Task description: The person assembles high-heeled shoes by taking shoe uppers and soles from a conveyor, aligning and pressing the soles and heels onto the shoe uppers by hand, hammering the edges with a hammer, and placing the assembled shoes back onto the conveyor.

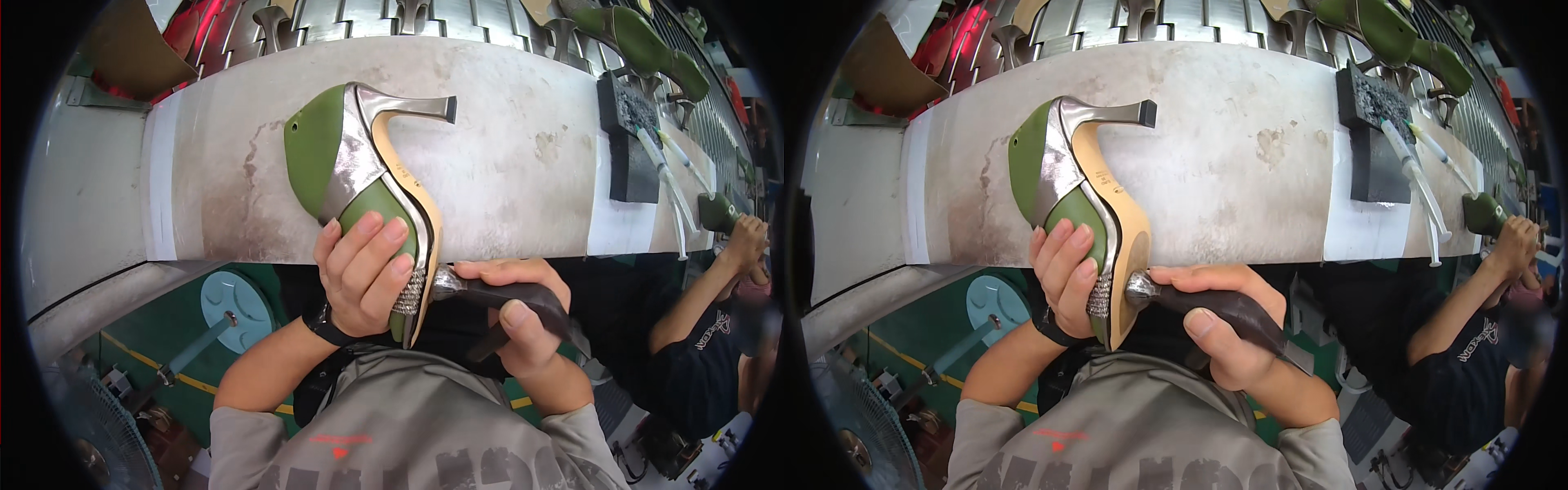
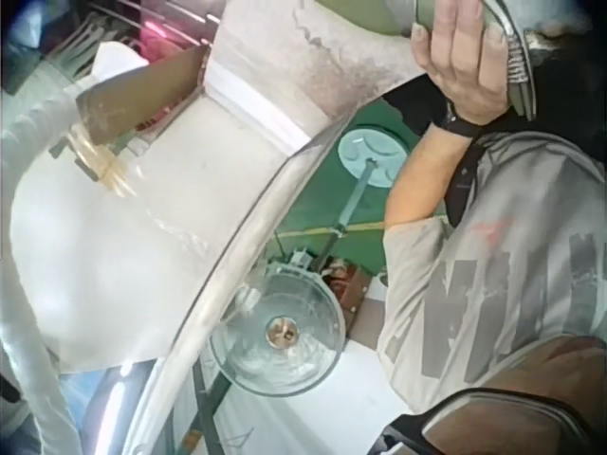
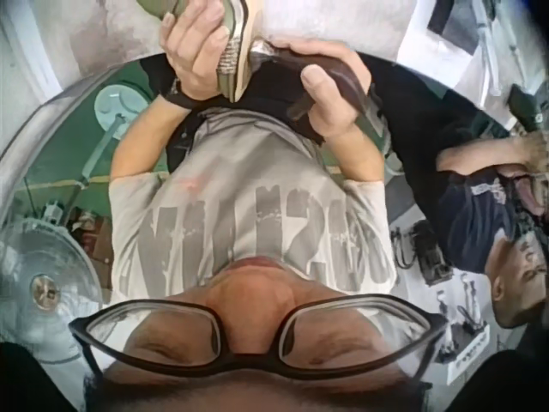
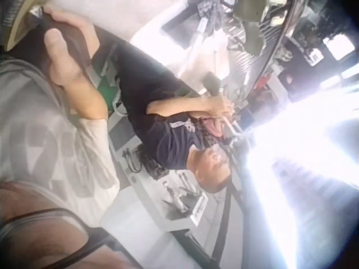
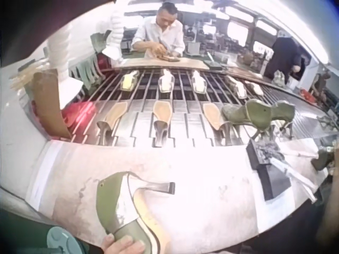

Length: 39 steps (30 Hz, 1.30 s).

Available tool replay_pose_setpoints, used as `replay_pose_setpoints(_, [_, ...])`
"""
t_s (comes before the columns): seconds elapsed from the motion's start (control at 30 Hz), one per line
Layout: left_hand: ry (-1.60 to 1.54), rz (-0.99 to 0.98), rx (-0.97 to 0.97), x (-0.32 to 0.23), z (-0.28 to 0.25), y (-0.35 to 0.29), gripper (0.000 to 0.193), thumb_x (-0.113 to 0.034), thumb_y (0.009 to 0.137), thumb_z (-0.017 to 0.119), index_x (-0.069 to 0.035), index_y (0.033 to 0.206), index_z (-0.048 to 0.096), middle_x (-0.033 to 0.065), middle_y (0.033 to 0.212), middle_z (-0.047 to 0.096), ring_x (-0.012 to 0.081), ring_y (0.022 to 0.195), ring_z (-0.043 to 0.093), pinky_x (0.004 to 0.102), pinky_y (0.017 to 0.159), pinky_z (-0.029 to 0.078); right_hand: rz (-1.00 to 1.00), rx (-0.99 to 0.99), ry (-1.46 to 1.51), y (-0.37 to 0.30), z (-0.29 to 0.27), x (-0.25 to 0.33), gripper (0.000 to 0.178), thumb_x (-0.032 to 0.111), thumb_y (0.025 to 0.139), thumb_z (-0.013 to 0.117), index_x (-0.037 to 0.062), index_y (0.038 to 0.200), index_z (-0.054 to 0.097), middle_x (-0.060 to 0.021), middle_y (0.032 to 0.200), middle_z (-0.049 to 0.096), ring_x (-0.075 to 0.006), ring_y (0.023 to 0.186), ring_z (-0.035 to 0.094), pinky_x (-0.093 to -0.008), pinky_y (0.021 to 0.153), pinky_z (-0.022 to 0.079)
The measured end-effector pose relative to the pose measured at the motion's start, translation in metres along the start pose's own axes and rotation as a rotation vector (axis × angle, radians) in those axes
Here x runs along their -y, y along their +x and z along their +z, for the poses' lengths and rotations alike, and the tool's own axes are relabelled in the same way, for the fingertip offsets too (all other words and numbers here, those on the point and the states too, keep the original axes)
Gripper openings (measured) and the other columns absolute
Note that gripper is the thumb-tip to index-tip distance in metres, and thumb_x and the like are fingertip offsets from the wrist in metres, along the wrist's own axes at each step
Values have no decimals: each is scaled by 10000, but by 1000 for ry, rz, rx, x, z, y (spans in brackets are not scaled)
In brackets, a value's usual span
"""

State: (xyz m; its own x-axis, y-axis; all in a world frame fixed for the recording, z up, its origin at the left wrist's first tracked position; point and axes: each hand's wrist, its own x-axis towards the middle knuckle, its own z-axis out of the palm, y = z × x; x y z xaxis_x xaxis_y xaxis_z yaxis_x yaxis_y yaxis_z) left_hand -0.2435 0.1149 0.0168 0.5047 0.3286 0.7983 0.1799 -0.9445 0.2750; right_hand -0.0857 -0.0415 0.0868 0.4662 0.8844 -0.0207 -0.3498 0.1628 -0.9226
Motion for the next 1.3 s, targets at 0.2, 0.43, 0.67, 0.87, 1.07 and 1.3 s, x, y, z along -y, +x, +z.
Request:
replay_pose_setpoints(0.2, [1, 29, 4, 0, 1, -3, 302, -186, 1049, 641, -145, 1337, 561, 84, 1398, 679, 282, 1319, 632, 546, 1244, 350, -43, 135, -163, 43, -5, 34, 345, 111, 925, 771, -86, 1194, 682, -295, 1199, 763, -354, 1115, 772, -438, 1019, 604])
replay_pose_setpoints(0.43, [-56, -65, 22, -8, -4, 4, 289, -180, 1051, 639, -163, 1334, 584, 36, 1398, 694, 238, 1323, 636, 528, 1254, 342, -238, 512, -752, 69, 26, 79, 313, 89, 783, 889, -81, 1011, 757, -219, 997, 788, -346, 928, 809, -422, 865, 686])
replay_pose_setpoints(0.67, [-75, -105, 9, -12, -1, 3, 282, -165, 1039, 674, -154, 1307, 588, 38, 1377, 710, 238, 1323, 639, 514, 1264, 337, -267, 505, -825, 20, 40, 65, 296, 88, 779, 890, -52, 1005, 758, -218, 1070, 788, -354, 961, 805, -408, 856, 687])
replay_pose_setpoints(0.87, [-119, -125, -43, -16, 8, 13, 304, -141, 1036, 668, -121, 1328, 584, 94, 1378, 716, 283, 1320, 651, 517, 1249, 349, 32, 415, -731, -21, 35, 35, 333, 94, 797, 900, -22, 1071, 752, -198, 1125, 795, -350, 1018, 805, -388, 866, 672])
replay_pose_setpoints(1.07, [-35, 16, 16, -7, 5, 0, 604, -294, 951, 805, -60, 1411, 492, 194, 1415, 623, 392, 1356, 597, 595, 1256, 325, -515, -328, -159, -16, 47, 85, 451, 286, 943, 844, 4, 1198, 602, -305, 1149, 726, -513, 1079, 746, -617, 985, 627])
replay_pose_setpoints(1.3, [-104, -112, -12, -13, 3, 3, 272, -103, 1056, 616, -111, 1325, 580, 108, 1370, 702, 298, 1324, 644, 544, 1266, 334, -46, 105, -604, 38, 42, 71, 336, 10, 869, 829, -57, 1176, 709, -241, 1165, 790, -298, 1057, 794, -386, 958, 613])
